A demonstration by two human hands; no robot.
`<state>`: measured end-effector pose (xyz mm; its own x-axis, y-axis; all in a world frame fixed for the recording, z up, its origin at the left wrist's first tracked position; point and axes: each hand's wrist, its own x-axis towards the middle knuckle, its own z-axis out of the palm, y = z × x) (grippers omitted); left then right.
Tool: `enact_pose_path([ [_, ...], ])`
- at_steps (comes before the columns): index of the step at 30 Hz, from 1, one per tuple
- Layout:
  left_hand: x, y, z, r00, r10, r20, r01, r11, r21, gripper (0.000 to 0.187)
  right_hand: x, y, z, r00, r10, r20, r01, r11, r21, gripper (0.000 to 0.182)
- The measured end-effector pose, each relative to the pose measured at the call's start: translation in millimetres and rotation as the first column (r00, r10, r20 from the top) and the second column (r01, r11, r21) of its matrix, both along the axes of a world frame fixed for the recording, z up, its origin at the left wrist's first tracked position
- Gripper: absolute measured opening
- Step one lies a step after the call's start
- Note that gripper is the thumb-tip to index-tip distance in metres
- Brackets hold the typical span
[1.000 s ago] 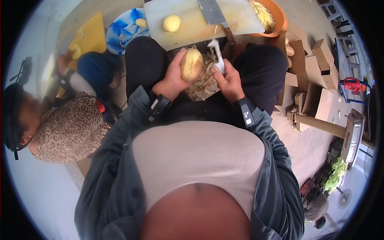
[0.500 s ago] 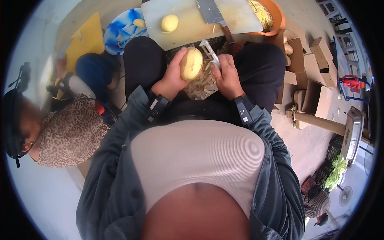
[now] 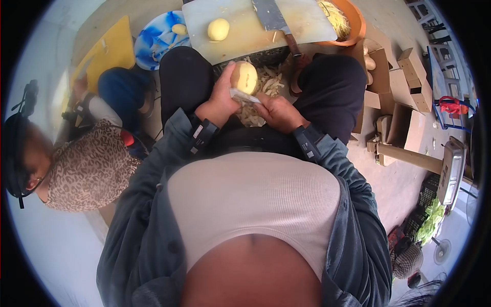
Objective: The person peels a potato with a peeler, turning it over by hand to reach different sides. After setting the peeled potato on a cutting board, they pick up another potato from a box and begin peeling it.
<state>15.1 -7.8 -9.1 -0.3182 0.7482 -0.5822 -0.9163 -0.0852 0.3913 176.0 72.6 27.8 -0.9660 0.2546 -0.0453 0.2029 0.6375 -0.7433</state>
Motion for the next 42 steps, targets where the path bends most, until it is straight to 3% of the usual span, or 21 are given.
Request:
enact_pose_path([
  [5, -5.4, -0.9, 2.4, 0.997, 0.013, 0.076, -0.014, 1.000, 0.024, 0.039, 0.9, 2.5, 9.1, 0.995, -0.003, -0.102, -0.010, 0.992, -0.123, 0.018],
  [7, -2.0, 0.8, 12.3, 0.999, 0.011, 0.032, -0.010, 0.999, -0.032, 0.039, 1.0, 4.3, 20.7, 0.950, -0.284, -0.133, 0.241, 0.932, -0.270, 0.021],
  [10, -1.5, -0.8, 7.3, 0.995, -0.091, 0.045, 0.088, 0.993, 0.073, 0.037, -1.0, 10.5, 16.6, 0.933, -0.347, -0.096, 0.326, 0.927, -0.184, 0.020],
  [11, 0.4, -0.8, 5.8, 0.994, -0.098, 0.046, 0.094, 0.993, 0.073, 0.037, -1.5, 11.3, 6.7, 0.936, -0.314, -0.162, 0.307, 0.949, -0.065, 0.019],
  [14, 7.8, -0.8, 16.8, 0.996, -0.089, -0.006, 0.089, 0.996, 0.015, 0.031, -1.3, 10.7, 0.1, 0.941, -0.299, -0.158, 0.300, 0.954, -0.021, 0.019],
  [20, 1.3, -1.3, 6.4, 0.996, -0.089, -0.031, 0.088, 0.995, -0.048, 0.031, 0.1, 8.7, 4.9, 0.975, -0.221, -0.021, 0.221, 0.975, -0.015, 0.018],
  [23, -0.9, -1.6, -0.1, 0.995, -0.102, 0.017, 0.103, 0.991, -0.087, 0.034, 1.2, 3.3, -7.0, 0.990, -0.104, -0.093, 0.099, 0.994, -0.054, 0.017],
  [25, -1.7, -0.1, -7.2, 0.999, -0.007, 0.036, 0.007, 1.000, 0.003, 0.038, 2.8, -0.3, -10.5, 0.996, -0.039, -0.077, 0.035, 0.998, -0.046, 0.017],
  [30, -11.9, -2.2, -6.2, 0.989, -0.082, 0.126, 0.069, 0.992, 0.104, 0.042, 5.6, 2.3, -7.4, 0.997, 0.057, -0.057, -0.060, 0.996, -0.058, 0.018],
  [32, -11.1, -1.8, -1.2, 0.981, -0.094, 0.169, 0.070, 0.987, 0.143, 0.042, 7.2, 2.3, -11.8, 0.960, -0.032, -0.278, -0.023, 0.981, -0.191, 0.016],
  [33, -4.9, -0.9, 16.7, 0.992, -0.028, 0.119, 0.025, 0.999, 0.029, 0.042, 8.4, 3.9, -11.1, 0.960, -0.031, -0.277, -0.023, 0.981, -0.191, 0.016],
  [34, -1.0, -0.5, 26.0, 0.998, 0.032, 0.061, -0.027, 0.996, -0.083, 0.043, 9.7, 6.7, -9.7, 0.953, -0.213, -0.215, 0.085, 0.870, -0.486, 0.015],
  [35, -1.2, -1.2, 23.3, 0.998, 0.029, 0.060, -0.024, 0.996, -0.083, 0.043, 9.7, 8.8, -8.6, 0.925, -0.366, -0.100, 0.183, 0.661, -0.728, 0.015],
  [36, -1.3, -1.9, 20.5, 0.998, -0.034, 0.045, 0.035, 0.999, -0.037, 0.043, 8.2, 11.7, -8.5, 0.923, -0.372, -0.102, 0.186, 0.660, -0.728, 0.015],
  [38, -2.8, -1.0, 16.0, 0.993, -0.111, 0.027, 0.111, 0.994, 0.008, 0.042, 5.2, 19.2, -8.2, 0.812, -0.582, 0.044, 0.274, 0.314, -0.909, 0.016],
  [39, -1.1, -1.2, 16.7, 0.992, -0.126, 0.027, 0.125, 0.992, 0.024, 0.043, 3.3, 17.5, -10.1, 0.799, -0.597, 0.068, 0.351, 0.371, -0.860, 0.018],
  [42, 1.5, -0.6, 17.6, 0.984, -0.170, 0.047, 0.166, 0.984, 0.069, 0.043, 6.8, 15.4, -18.6, 0.868, -0.490, -0.080, 0.360, 0.732, -0.579, 0.021],
])
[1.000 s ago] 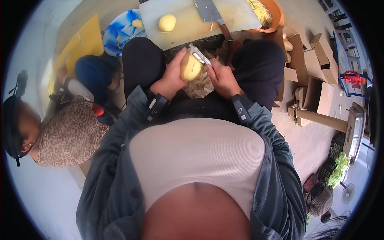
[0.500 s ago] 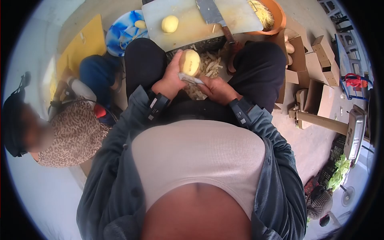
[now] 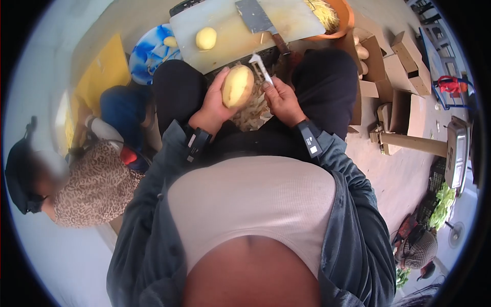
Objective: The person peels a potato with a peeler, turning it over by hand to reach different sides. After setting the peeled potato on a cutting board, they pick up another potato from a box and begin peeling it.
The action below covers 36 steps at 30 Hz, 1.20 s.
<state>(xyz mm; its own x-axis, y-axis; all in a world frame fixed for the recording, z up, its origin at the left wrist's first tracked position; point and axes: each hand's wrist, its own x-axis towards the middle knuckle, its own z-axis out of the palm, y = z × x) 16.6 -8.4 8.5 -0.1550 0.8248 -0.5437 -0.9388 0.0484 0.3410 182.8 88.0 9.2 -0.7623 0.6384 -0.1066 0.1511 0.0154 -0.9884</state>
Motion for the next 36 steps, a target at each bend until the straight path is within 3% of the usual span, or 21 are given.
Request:
enact_pose_path([
  [6, -0.1, -6.4, 0.9, 0.991, -0.114, 0.070, 0.109, 0.992, 0.068, 0.042, -0.8, -1.3, 17.3, 0.999, 0.000, 0.046, -0.014, 0.948, 0.316, 0.022],
  [14, 5.5, -8.5, 0.6, 0.988, -0.148, 0.048, 0.145, 0.987, 0.061, 0.041, 2.0, 0.3, 23.8, 0.996, 0.021, 0.088, -0.054, 0.919, 0.391, 0.021],
  [22, 5.0, -11.1, -0.8, 0.974, -0.179, 0.141, 0.164, 0.981, 0.108, 0.041, 3.4, -2.7, 15.1, 0.997, 0.057, 0.059, -0.076, 0.911, 0.406, 0.019],
  [25, 0.1, -5.9, -11.4, 0.988, -0.121, 0.093, 0.115, 0.991, 0.066, 0.037, 1.4, -15.0, 13.0, 0.979, 0.204, 0.005, -0.187, 0.885, 0.426, 0.018],
  [27, 2.6, -1.9, -12.1, 0.993, -0.076, 0.087, 0.069, 0.994, 0.085, 0.038, 0.5, -23.9, 22.8, 0.892, 0.319, 0.321, -0.441, 0.773, 0.456, 0.018],
  [28, 3.3, 1.0, -8.8, 0.996, -0.030, 0.081, 0.021, 0.994, 0.108, 0.040, 0.7, -21.7, 21.7, 0.890, 0.320, 0.323, -0.443, 0.770, 0.459, 0.018],
  [30, -1.4, -1.5, -4.1, 0.984, -0.100, 0.150, 0.083, 0.990, 0.113, 0.040, 1.6, -15.7, 19.7, 0.965, 0.240, 0.101, -0.260, 0.860, 0.440, 0.017],
  [31, -1.8, -2.2, -4.2, 0.985, -0.069, 0.156, 0.059, 0.996, 0.072, 0.044, 2.4, -12.1, 22.1, 0.966, 0.239, 0.101, -0.258, 0.860, 0.440, 0.017],
  [33, -0.9, -3.7, -1.1, 0.986, -0.033, 0.164, 0.029, 0.999, 0.028, 0.047, 2.5, -5.2, 28.0, 0.999, 0.051, -0.010, -0.045, 0.945, 0.323, 0.016],
  [36, 0.9, -3.1, 7.3, 0.978, -0.134, 0.161, 0.119, 0.988, 0.097, 0.047, -1.1, 3.2, 17.7, 0.995, -0.051, 0.080, 0.023, 0.946, 0.324, 0.024],
])
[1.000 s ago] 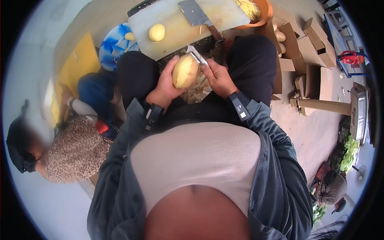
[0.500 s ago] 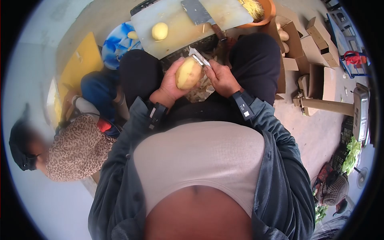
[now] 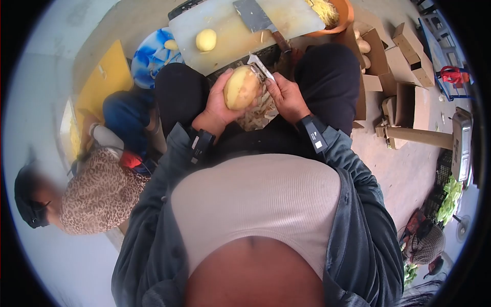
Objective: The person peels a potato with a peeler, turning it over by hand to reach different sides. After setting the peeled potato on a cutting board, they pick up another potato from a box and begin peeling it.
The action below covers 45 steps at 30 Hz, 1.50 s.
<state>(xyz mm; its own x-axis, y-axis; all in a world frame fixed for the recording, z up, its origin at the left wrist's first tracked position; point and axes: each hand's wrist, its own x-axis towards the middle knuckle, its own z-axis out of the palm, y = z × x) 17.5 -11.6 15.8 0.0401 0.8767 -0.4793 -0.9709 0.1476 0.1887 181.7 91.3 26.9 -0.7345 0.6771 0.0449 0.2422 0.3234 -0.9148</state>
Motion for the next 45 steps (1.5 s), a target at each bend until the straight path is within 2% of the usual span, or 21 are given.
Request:
enact_pose_path([
  [1, 0.8, -0.5, 0.9, 1.000, -0.019, -0.020, 0.020, 0.999, 0.027, 0.047, -0.6, 0.4, -2.4, 1.000, 0.025, -0.010, -0.024, 0.998, 0.064, 0.024],
  [11, 3.2, -4.2, -2.3, 1.000, -0.022, -0.016, 0.022, 1.000, 0.009, 0.044, 0.6, -1.6, -2.5, 0.996, 0.079, 0.029, -0.080, 0.997, 0.012, 0.024],
  [15, 5.3, -5.8, -2.6, 1.000, -0.019, -0.017, 0.019, 1.000, -0.016, 0.041, 1.8, -4.7, -10.9, 0.994, 0.109, -0.030, -0.109, 0.994, 0.019, 0.023],
  [17, 6.7, -7.2, -1.6, 0.999, 0.035, 0.017, -0.034, 0.999, -0.041, 0.038, 3.9, -4.4, -18.4, 0.990, 0.127, -0.054, -0.126, 0.991, 0.037, 0.023],
  [19, 8.4, -8.3, -2.0, 0.999, 0.037, 0.017, -0.036, 0.998, -0.048, 0.037, 6.3, -6.4, -15.0, 0.986, 0.160, 0.044, -0.161, 0.987, 0.021, 0.023],
  [22, 9.1, -10.3, -1.9, 0.999, 0.038, 0.016, -0.037, 0.997, -0.061, 0.036, 7.8, -9.5, -12.3, 0.987, 0.154, 0.042, -0.156, 0.987, 0.049, 0.019],
  [32, 7.2, -14.2, -12.8, 0.993, 0.057, 0.099, -0.051, 0.997, -0.055, 0.039, 7.5, -14.3, -6.8, 0.982, 0.174, 0.077, -0.176, 0.984, 0.027, 0.020],
  [33, 6.0, -13.1, -11.3, 0.993, 0.058, 0.100, -0.052, 0.997, -0.058, 0.039, 6.5, -18.6, -5.0, 0.968, 0.248, 0.042, -0.250, 0.967, 0.052, 0.021],
  [34, 5.3, -12.0, -10.7, 0.997, 0.065, 0.035, -0.062, 0.995, -0.079, 0.041, 6.2, -21.7, -3.9, 0.947, 0.322, 0.008, -0.321, 0.944, 0.080, 0.022],
  [35, 5.2, -11.4, -10.4, 0.997, 0.071, -0.030, -0.074, 0.992, -0.098, 0.043, 6.1, -22.8, -1.8, 0.946, 0.323, 0.010, -0.323, 0.943, 0.078, 0.022],
  [38, 5.9, -8.7, -8.3, 0.996, 0.083, -0.028, -0.086, 0.981, -0.172, 0.046, 3.9, -21.7, 7.3, 0.940, 0.337, 0.059, -0.339, 0.940, 0.029, 0.027],
  [45, 5.9, -9.6, -18.9, 0.993, 0.118, -0.012, -0.118, 0.975, -0.186, 0.048, 2.0, -22.8, 1.6, 0.926, 0.348, 0.145, -0.358, 0.932, 0.050, 0.025],
])
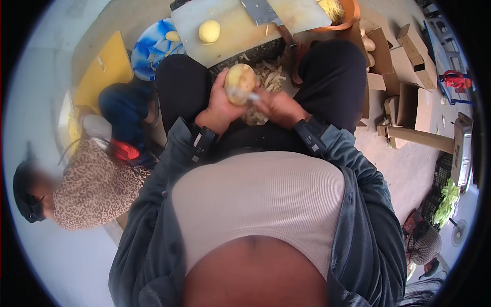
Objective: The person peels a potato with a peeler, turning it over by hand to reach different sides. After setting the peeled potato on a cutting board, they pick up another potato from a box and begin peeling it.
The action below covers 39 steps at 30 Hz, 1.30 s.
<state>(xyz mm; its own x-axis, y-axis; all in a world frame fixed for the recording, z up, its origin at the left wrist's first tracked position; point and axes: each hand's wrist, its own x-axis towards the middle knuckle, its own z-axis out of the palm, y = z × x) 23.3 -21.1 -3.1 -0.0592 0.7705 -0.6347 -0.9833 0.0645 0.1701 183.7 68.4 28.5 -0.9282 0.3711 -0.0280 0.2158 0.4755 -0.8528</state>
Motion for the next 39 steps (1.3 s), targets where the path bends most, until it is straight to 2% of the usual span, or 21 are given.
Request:
enact_pose_path([
  [2, -8.5, 1.0, -27.0, 0.997, -0.054, 0.062, 0.022, 0.904, 0.427, 0.049, -0.6, -4.9, -17.9, 0.972, 0.159, 0.175, -0.178, 0.979, 0.103, 0.023],
  [3, -5.6, 2.1, -20.5, 0.997, -0.054, 0.063, 0.022, 0.903, 0.429, 0.049, 0.2, -4.7, -16.1, 0.971, 0.158, 0.176, -0.179, 0.978, 0.105, 0.023],
  [5, -1.4, 3.1, -6.7, 0.979, 0.081, 0.189, -0.123, 0.967, 0.222, 0.050, -0.2, -4.5, -9.9, 0.975, 0.139, 0.175, -0.158, 0.982, 0.100, 0.026],
  [6, -1.6, 3.0, -5.0, 0.978, 0.085, 0.188, -0.126, 0.967, 0.222, 0.050, 0.3, -4.9, -11.3, 0.974, 0.143, 0.174, -0.162, 0.982, 0.100, 0.026],
  [8, -3.5, 4.3, -1.0, 0.987, 0.105, 0.125, -0.128, 0.973, 0.194, 0.049, 2.7, -2.9, -15.1, 0.989, 0.060, -0.132, -0.052, 0.997, 0.062, 0.026],
  [9, -2.6, 4.6, 3.6, 0.986, 0.107, 0.125, -0.130, 0.972, 0.195, 0.049, 3.5, -0.9, -11.8, 0.989, 0.062, -0.131, -0.054, 0.997, 0.062, 0.026],
  [11, 1.1, 1.5, 12.9, 0.986, 0.166, 0.007, -0.167, 0.984, 0.066, 0.046, 5.4, 0.4, -2.5, 0.966, -0.235, -0.109, 0.200, 0.945, -0.258, 0.028],
  [12, 1.8, 0.2, 13.9, 0.986, 0.164, 0.007, -0.164, 0.984, 0.065, 0.046, 2.4, 2.5, -5.5, 0.935, -0.307, -0.179, 0.238, 0.915, -0.326, 0.036],
  [13, 2.4, -0.6, 14.6, 0.993, 0.116, -0.024, -0.115, 0.991, 0.062, 0.044, 0.1, 2.4, -7.6, 0.933, -0.312, -0.178, 0.242, 0.913, -0.327, 0.036],
  [15, 5.0, 2.4, 14.2, 0.997, 0.059, -0.052, -0.056, 0.997, 0.060, 0.042, -5.2, 4.7, -11.1, 0.916, -0.379, -0.132, 0.346, 0.913, -0.217, 0.047],
  [17, 9.5, 4.8, 12.3, 0.985, -0.041, -0.167, 0.073, 0.979, 0.190, 0.040, -10.3, 5.7, -18.0, 0.901, -0.391, -0.187, 0.346, 0.908, -0.235, 0.052],
  [20, 9.5, 5.6, 20.3, 0.992, -0.015, -0.128, 0.037, 0.985, 0.170, 0.040, -11.4, 8.8, -15.1, 0.886, -0.421, -0.193, 0.363, 0.890, -0.274, 0.049],
  [21, 6.9, 4.9, 21.5, 0.996, 0.021, -0.088, -0.010, 0.991, 0.131, 0.040, -9.5, 11.9, -14.3, 0.892, -0.437, -0.118, 0.407, 0.888, -0.213, 0.045],
  [23, 1.1, 3.6, 20.4, 0.998, 0.011, -0.060, -0.001, 0.986, 0.167, 0.041, -4.8, 18.4, -14.2, 0.880, -0.475, 0.027, 0.475, 0.876, -0.082, 0.037],
  [24, -0.8, 3.6, 19.6, 1.000, -0.004, -0.028, 0.010, 0.979, 0.204, 0.043, -4.2, 18.8, -16.7, 0.895, -0.445, -0.034, 0.446, 0.895, 0.023, 0.033],
  [25, -1.4, 3.5, 18.7, 1.000, -0.004, -0.029, 0.009, 0.979, 0.204, 0.043, -3.7, 18.5, -18.0, 0.895, -0.444, -0.035, 0.445, 0.895, 0.022, 0.033],
  [27, -1.7, 4.0, 16.9, 0.997, -0.001, -0.074, 0.012, 0.989, 0.150, 0.043, -2.8, 18.1, -15.3, 0.890, -0.385, -0.246, 0.440, 0.866, 0.237, 0.030],
  [31, 0.2, 4.8, 16.0, 0.987, -0.011, -0.157, 0.025, 0.996, 0.090, 0.043, 0.0, 20.8, 0.3, 0.929, -0.301, -0.214, 0.343, 0.918, 0.199, 0.022],
  [33, 1.9, 4.9, 17.2, 0.979, 0.005, -0.203, 0.011, 0.997, 0.075, 0.042, 1.9, 13.9, 7.3, 0.984, -0.174, -0.037, 0.178, 0.971, 0.160, 0.019],
  [34, 2.1, 5.2, 17.2, 0.979, 0.004, -0.203, 0.012, 0.997, 0.076, 0.042, 1.5, 11.3, 3.0, 0.977, -0.096, -0.191, 0.144, 0.957, 0.253, 0.018],
  [39, 1.3, 4.2, 12.5, 0.978, -0.022, -0.206, 0.033, 0.998, 0.051, 0.042, 2.0, 6.2, 5.8, 0.995, -0.050, -0.090, 0.077, 0.940, 0.331, 0.017],
])
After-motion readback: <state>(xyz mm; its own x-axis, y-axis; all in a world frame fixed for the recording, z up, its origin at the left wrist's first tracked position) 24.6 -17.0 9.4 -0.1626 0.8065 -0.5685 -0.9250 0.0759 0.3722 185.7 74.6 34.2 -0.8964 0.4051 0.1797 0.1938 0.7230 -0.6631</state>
